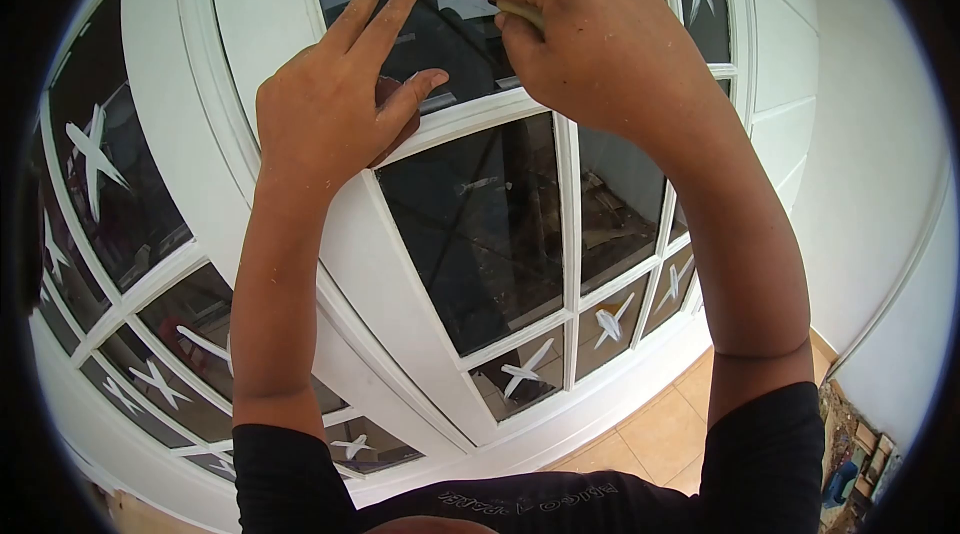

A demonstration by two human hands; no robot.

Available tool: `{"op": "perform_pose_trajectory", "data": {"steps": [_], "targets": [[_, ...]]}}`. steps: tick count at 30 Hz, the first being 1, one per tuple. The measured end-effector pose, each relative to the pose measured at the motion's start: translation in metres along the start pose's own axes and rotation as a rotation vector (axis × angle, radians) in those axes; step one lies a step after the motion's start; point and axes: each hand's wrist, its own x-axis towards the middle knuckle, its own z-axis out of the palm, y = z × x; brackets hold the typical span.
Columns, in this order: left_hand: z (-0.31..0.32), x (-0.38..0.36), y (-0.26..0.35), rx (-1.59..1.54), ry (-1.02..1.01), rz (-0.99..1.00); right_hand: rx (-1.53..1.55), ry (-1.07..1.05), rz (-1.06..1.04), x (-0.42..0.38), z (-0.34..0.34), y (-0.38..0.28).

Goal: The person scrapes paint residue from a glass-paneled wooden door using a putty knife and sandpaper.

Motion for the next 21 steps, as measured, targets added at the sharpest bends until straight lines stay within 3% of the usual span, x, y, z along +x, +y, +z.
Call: {"op": "perform_pose_trajectory", "data": {"steps": [12, 21], "targets": [[-0.004, 0.001, 0.003, 0.034, -0.062, -0.042, 0.021, 0.006, -0.019, -0.001, 0.002, -0.007], [-0.001, -0.004, -0.002, -0.032, 0.042, -0.056, 0.036, 0.028, 0.079, -0.01, 0.013, -0.034]]}}
